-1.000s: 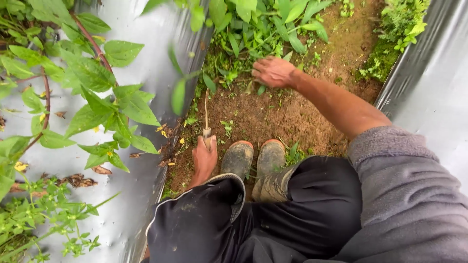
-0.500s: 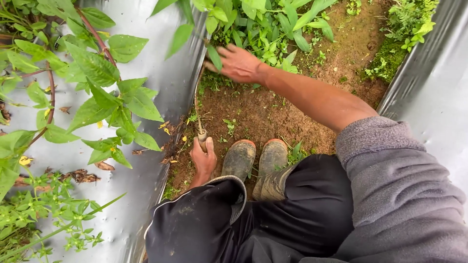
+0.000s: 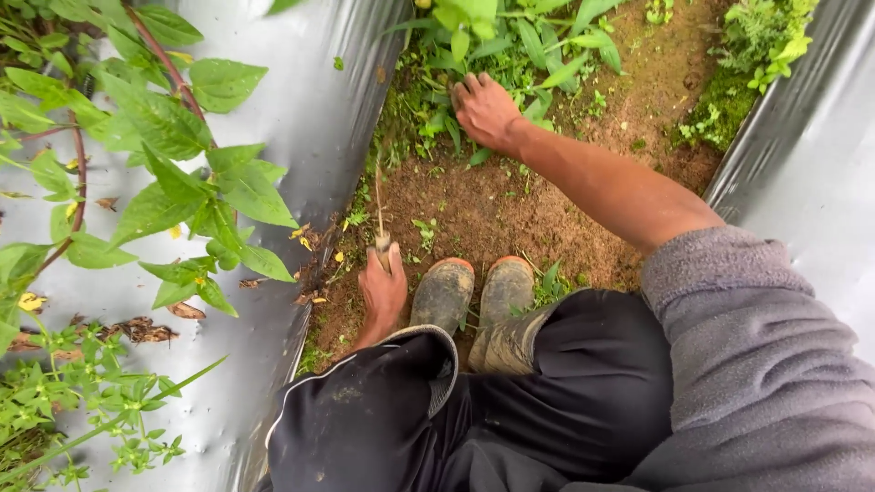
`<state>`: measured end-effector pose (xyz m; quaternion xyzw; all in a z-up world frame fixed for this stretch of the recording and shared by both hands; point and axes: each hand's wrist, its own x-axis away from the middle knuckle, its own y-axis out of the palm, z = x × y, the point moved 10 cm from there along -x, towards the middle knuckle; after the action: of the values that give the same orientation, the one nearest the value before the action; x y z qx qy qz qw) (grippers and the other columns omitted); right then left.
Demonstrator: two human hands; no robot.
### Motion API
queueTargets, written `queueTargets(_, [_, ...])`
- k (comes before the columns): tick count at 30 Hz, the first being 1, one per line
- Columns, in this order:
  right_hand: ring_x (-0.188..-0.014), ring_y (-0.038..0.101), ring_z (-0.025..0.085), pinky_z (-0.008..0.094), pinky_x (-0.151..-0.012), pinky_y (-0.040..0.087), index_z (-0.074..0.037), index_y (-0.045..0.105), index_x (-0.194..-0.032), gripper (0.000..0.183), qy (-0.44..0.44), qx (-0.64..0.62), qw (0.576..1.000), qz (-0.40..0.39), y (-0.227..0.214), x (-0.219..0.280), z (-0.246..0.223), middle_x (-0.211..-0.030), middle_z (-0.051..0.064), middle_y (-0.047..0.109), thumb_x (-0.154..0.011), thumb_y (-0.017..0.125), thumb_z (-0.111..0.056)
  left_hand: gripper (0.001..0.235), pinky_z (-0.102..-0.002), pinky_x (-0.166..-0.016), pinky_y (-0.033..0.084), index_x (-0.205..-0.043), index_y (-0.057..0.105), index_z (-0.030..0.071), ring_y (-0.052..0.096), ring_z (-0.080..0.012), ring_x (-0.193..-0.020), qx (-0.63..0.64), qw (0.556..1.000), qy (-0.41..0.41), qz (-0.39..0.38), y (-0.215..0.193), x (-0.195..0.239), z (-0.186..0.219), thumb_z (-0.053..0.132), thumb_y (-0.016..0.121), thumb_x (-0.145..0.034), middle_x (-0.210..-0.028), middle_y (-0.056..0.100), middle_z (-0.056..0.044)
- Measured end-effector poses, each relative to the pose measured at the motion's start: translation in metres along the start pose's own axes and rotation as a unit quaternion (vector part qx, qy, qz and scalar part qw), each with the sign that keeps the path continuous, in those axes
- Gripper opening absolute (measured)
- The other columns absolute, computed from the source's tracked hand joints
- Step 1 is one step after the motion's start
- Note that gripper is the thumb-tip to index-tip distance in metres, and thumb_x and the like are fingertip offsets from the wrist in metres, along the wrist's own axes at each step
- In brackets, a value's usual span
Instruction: The person is weeding between rows of plants in a field using a hand sickle and manual pulling.
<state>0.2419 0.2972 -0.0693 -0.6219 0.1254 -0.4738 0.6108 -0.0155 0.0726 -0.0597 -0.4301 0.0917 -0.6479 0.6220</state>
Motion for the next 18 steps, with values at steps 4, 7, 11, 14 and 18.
queueTargets(4, [-0.089,0.053,0.018,0.031,-0.079,0.047,-0.002,0.061,-0.127,0.044,-0.007,0.049,0.999,0.019,-0.015,-0.001,-0.002,-0.099,0.009,0.064,-0.115,0.028,-0.028,0.015,-0.025,-0.033,0.041,-0.109,0.055,0.008,0.047,-0.0078,-0.044,0.033,0.994,0.068,0.074,-0.015,-0.022,0.029,0.024,0.057,-0.108,-0.065,0.054,0.004])
queueTargets(7, [-0.095,0.055,0.020,0.032,-0.085,0.049,0.000,0.059,-0.130,0.044,-0.004,0.031,0.999,0.003,-0.017,0.003,-0.004,-0.105,0.011,0.065,-0.115,0.028,-0.027,0.019,-0.026,-0.032,0.043,-0.106,0.054,0.009,0.047,-0.0083,-0.044,0.018,0.998,0.028,0.048,-0.010,-0.007,0.008,0.028,0.053,-0.109,-0.064,0.053,0.004])
queueTargets(11, [-0.135,0.052,0.033,0.045,-0.113,0.044,0.005,0.040,-0.153,0.056,0.001,-0.031,1.000,-0.002,-0.006,0.001,0.000,-0.144,0.023,0.057,-0.113,0.026,-0.031,0.020,-0.028,-0.030,0.042,-0.106,0.059,0.007,0.046,-0.0092,-0.042,0.040,0.998,0.021,0.045,-0.006,-0.002,0.001,0.026,0.056,-0.108,-0.062,0.054,0.003])
queueTargets(14, [-0.143,0.044,0.036,0.045,-0.117,0.039,0.004,0.032,-0.157,0.057,-0.002,-0.017,1.000,-0.019,-0.009,0.002,-0.005,-0.154,0.024,0.048,-0.112,0.029,-0.030,0.015,-0.024,-0.030,0.042,-0.110,0.056,0.009,0.045,-0.0071,-0.041,0.065,0.992,0.054,0.089,-0.013,-0.028,0.024,0.024,0.058,-0.108,-0.064,0.054,0.004])
queueTargets(18, [-0.152,0.032,0.038,0.049,-0.124,0.029,0.001,0.033,-0.157,0.056,-0.008,-0.014,0.999,-0.042,-0.007,-0.001,-0.005,-0.165,0.021,0.032,-0.111,0.024,-0.030,0.013,-0.025,-0.031,0.042,-0.108,0.057,0.006,0.046,-0.0083,-0.043,0.079,0.993,0.051,0.076,-0.008,-0.025,0.018,0.019,0.059,-0.107,-0.066,0.055,0.003])
